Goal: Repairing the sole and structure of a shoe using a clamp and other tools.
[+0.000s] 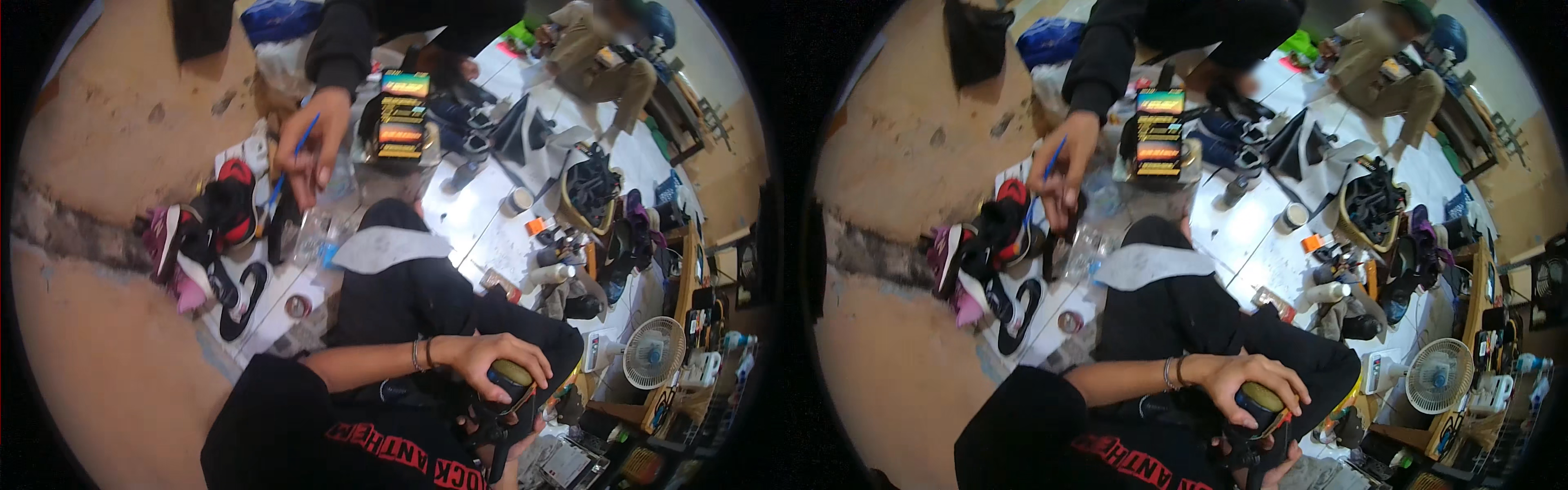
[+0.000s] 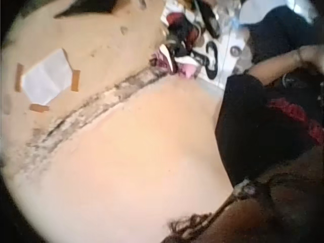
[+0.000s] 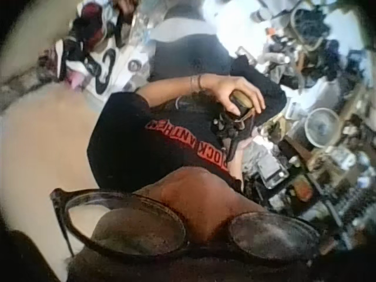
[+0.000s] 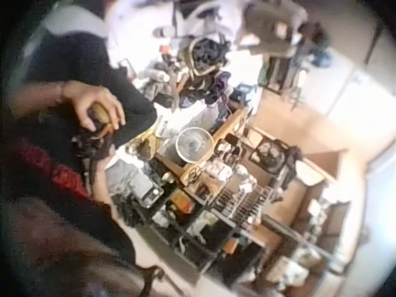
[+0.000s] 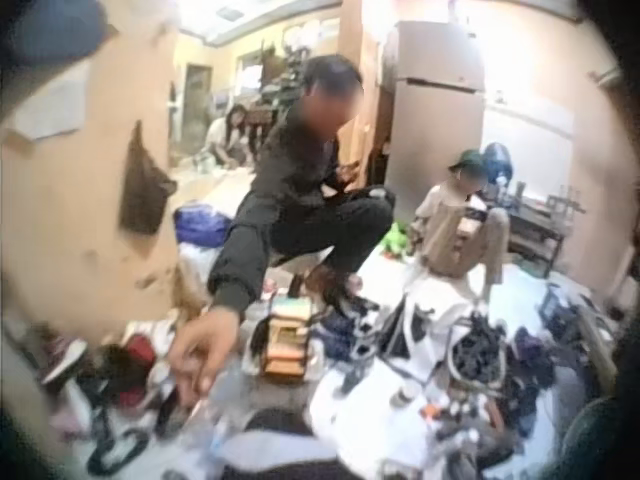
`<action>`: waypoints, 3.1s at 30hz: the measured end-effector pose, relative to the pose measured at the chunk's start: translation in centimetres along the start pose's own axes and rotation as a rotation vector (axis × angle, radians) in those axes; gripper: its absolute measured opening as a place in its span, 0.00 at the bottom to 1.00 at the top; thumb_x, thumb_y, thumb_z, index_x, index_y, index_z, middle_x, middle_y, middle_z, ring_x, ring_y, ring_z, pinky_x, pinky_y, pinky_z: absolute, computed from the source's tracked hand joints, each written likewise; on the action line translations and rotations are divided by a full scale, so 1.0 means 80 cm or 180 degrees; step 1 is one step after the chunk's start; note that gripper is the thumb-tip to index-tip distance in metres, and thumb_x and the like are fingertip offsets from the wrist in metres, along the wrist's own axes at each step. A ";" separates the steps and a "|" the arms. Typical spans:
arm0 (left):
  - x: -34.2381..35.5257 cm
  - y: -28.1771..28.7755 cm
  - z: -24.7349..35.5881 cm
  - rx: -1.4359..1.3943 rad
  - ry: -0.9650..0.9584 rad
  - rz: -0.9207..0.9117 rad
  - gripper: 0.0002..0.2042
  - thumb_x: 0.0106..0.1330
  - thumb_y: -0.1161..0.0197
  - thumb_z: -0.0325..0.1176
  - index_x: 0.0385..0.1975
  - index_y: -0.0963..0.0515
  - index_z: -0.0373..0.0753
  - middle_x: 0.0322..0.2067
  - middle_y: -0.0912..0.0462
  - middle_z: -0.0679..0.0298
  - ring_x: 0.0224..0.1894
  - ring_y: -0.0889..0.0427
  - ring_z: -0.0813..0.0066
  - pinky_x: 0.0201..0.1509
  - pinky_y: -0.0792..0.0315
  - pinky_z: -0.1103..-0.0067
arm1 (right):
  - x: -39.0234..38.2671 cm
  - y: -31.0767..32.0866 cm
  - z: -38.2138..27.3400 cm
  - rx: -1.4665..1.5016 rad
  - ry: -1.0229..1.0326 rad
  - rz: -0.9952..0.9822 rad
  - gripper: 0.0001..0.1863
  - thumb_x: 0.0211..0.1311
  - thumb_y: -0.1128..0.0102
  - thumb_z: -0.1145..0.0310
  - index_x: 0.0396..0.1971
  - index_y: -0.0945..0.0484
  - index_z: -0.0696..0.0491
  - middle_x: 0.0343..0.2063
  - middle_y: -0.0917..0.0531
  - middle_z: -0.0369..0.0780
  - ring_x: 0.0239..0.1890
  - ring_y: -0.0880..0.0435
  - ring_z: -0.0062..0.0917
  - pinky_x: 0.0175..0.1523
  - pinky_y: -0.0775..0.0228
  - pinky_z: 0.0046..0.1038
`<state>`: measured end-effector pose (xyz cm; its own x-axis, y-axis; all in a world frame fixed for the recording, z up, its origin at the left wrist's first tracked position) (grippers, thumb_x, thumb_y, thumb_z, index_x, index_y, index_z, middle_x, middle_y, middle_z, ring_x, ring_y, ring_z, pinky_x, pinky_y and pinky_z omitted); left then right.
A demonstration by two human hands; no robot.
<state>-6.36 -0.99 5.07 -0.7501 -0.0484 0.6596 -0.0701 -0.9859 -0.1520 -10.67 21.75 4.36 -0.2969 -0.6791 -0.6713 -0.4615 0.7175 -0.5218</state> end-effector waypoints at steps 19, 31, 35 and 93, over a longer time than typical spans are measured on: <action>-0.142 0.038 0.086 0.2242 0.0266 0.1601 0.28 0.56 0.27 0.42 0.58 0.22 0.41 0.65 0.28 0.52 0.67 0.31 0.49 0.70 0.38 0.59 | 0.004 0.004 -0.042 -0.0932 -0.0158 0.0324 0.38 0.60 0.36 0.34 0.59 0.25 0.48 0.43 0.16 0.36 0.46 0.15 0.26 0.53 0.20 0.32; -0.347 0.109 0.061 0.0396 0.1181 0.5779 0.21 0.80 0.51 0.46 0.56 0.20 0.35 0.45 0.17 0.69 0.45 0.22 0.82 0.48 0.31 0.82 | 0.022 -0.007 -0.067 -0.3537 -0.0252 -0.1006 0.27 0.78 0.53 0.41 0.43 0.22 0.52 0.34 0.25 0.32 0.32 0.32 0.18 0.35 0.39 0.27; -0.329 0.117 0.065 0.0650 0.1024 0.5669 0.20 0.80 0.50 0.47 0.51 0.18 0.37 0.28 0.22 0.75 0.25 0.34 0.90 0.28 0.44 0.85 | 0.030 -0.052 -0.082 -0.3264 -0.0619 -0.1579 0.33 0.75 0.46 0.43 0.55 0.19 0.63 0.35 0.11 0.42 0.36 0.13 0.23 0.39 0.23 0.26; 0.254 0.275 0.103 0.2503 0.1096 0.2269 0.20 0.79 0.44 0.43 0.48 0.17 0.30 0.37 0.13 0.60 0.32 0.15 0.81 0.32 0.18 0.84 | 0.445 -0.167 -0.224 -0.3169 0.1341 -0.1325 0.24 0.75 0.48 0.49 0.46 0.19 0.57 0.34 0.13 0.41 0.34 0.12 0.26 0.38 0.20 0.31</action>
<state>-17.72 -24.98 21.18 -0.6035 -0.7168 0.3493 0.7935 -0.5831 0.1742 -30.05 -14.77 -3.13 -0.1358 -0.9663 -0.2186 -0.9874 0.1138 0.1101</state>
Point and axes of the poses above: each hand's wrist, its own x-axis towards the middle knuckle, its own y-axis out of the back of the hand, z = x × y, the point moved 3 cm from there along x, towards the middle knuckle
